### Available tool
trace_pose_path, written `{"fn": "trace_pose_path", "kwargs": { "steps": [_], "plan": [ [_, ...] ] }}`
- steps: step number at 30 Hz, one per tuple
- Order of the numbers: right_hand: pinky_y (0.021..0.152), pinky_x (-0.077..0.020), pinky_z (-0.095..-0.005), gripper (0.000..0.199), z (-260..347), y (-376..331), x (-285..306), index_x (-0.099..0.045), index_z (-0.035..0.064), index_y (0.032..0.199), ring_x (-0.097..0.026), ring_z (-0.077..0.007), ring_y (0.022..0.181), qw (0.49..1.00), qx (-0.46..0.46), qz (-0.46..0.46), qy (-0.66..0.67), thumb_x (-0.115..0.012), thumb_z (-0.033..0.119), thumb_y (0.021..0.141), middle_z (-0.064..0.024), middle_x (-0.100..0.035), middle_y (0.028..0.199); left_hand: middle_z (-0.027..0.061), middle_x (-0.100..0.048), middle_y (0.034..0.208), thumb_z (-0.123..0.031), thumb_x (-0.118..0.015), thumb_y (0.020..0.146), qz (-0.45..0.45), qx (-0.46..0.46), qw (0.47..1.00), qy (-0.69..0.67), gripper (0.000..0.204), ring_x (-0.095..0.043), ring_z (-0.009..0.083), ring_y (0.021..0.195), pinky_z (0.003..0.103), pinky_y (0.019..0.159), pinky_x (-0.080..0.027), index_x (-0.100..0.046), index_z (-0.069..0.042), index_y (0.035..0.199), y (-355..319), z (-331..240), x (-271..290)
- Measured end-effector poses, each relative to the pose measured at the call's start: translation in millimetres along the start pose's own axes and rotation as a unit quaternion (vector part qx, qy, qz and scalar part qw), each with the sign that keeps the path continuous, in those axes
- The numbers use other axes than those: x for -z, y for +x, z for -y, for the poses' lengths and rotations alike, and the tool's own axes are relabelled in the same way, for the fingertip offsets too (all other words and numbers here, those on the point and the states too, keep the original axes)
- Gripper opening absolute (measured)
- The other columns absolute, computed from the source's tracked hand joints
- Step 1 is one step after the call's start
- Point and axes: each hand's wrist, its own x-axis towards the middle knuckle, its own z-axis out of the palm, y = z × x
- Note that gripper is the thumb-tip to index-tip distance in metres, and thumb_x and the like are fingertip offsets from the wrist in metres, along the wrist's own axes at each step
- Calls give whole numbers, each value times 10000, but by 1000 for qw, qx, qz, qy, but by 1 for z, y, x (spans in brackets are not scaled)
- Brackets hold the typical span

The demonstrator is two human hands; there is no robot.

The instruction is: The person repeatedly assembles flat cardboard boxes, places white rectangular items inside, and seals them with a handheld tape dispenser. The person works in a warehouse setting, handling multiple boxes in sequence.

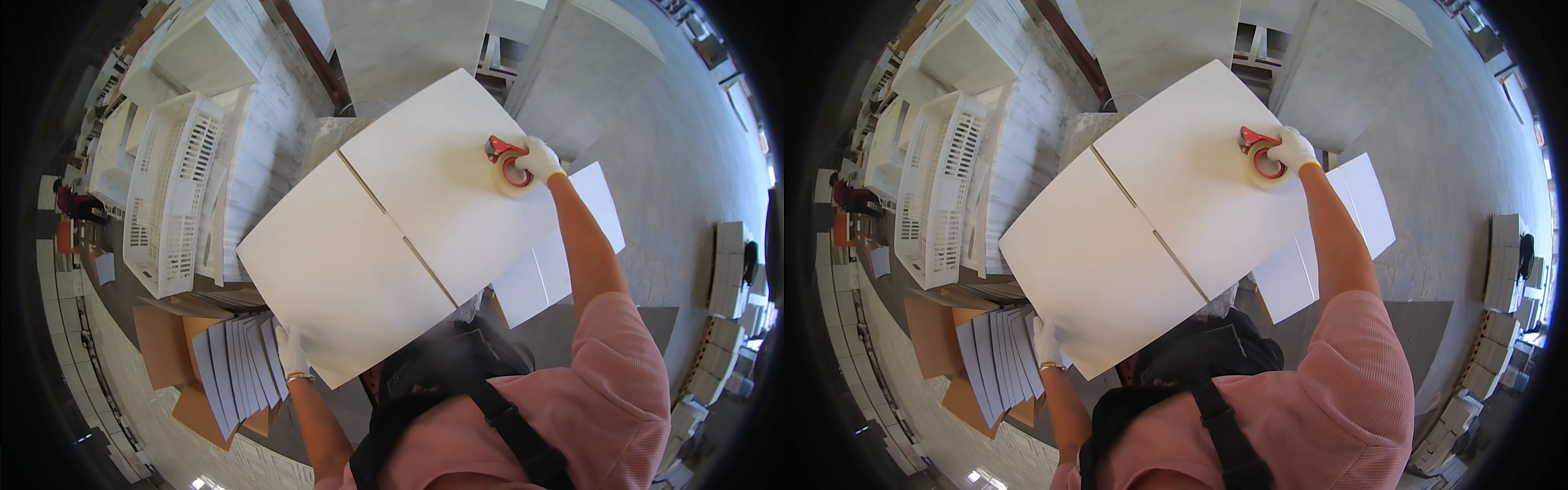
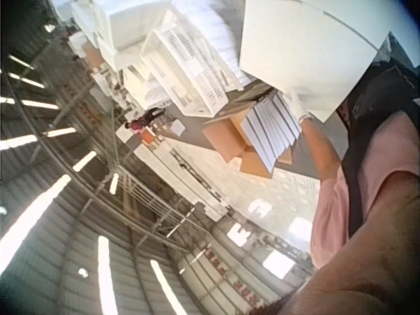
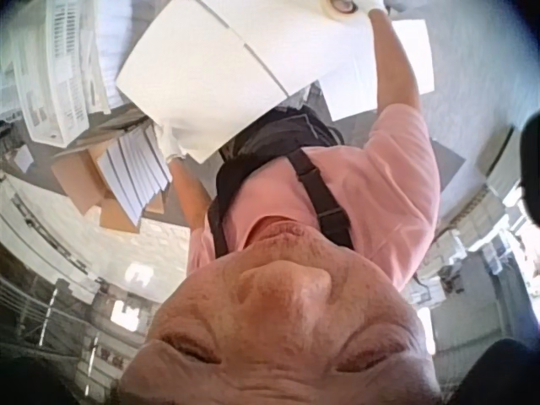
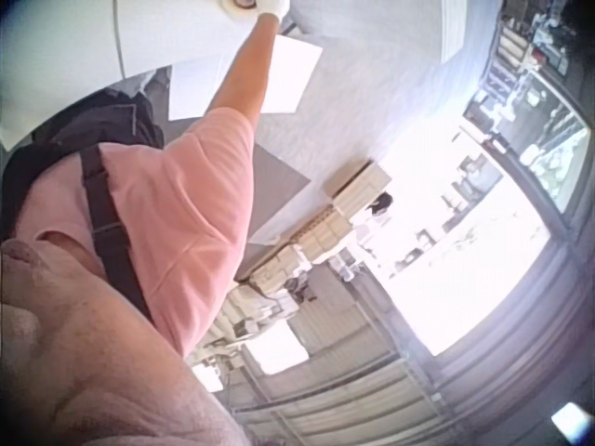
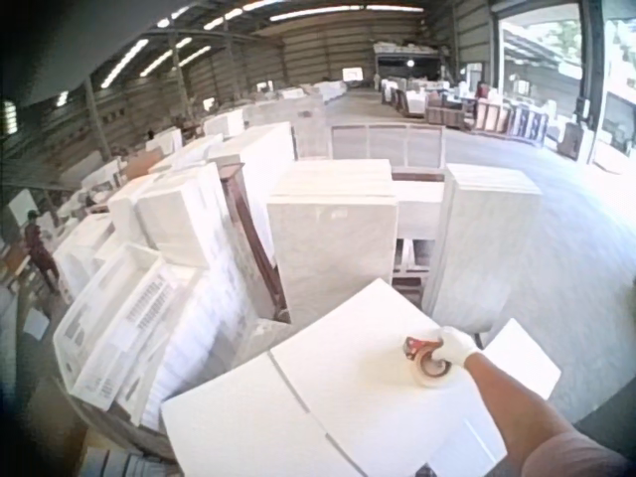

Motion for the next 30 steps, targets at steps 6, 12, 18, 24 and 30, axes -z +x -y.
{"fn": "trace_pose_path", "kwargs": {
  "steps": [6,12,18,24,30],
  "plan": [
    [876,-573,-432,454,-4,-7,-17,-709,2,1078,-728,-404,983,986,-24,8,164,-768,266,712,-239,-747,986,171,-623,1422,-326,-713,1008,-45,19,998,-32,660,-616,239,1250,371,1056,-488,-507,88,1480,4,-22,38],
    [884,-574,-463,435,22,-13,-13,-713,7,1058,-731,-408,970,998,51,-6,46,-781,265,714,-247,-749,988,124,-717,1248,-272,-714,1012,33,22,994,-101,517,-680,200,1078,336,954,-534,-620,88,1370,-35,-91,26],
    [911,-573,-493,452,13,-9,-25,-730,49,1118,-730,-425,1001,994,84,-40,-62,-764,279,730,-243,-755,1028,97,-734,1158,-187,-708,989,80,-43,990,-106,437,-680,169,986,327,856,-537,-657,104,1311,-73,-155,32],
    [882,-565,-481,490,3,-26,5,-724,80,1178,-731,-419,976,991,11,-69,115,-727,299,739,-240,-757,1026,114,-723,1080,-262,-720,936,40,-125,987,-90,499,-675,203,943,338,840,-530,-666,102,1273,-155,-227,128],
    [886,-567,-479,529,-19,-29,5,-701,70,1230,-736,-407,1003,983,-56,-76,158,-728,284,747,-237,-760,1057,178,-666,1324,-333,-697,989,-121,-197,967,-110,597,-666,290,1144,419,996,-536,-576,67,1415,-217,-186,277]
  ]
}}
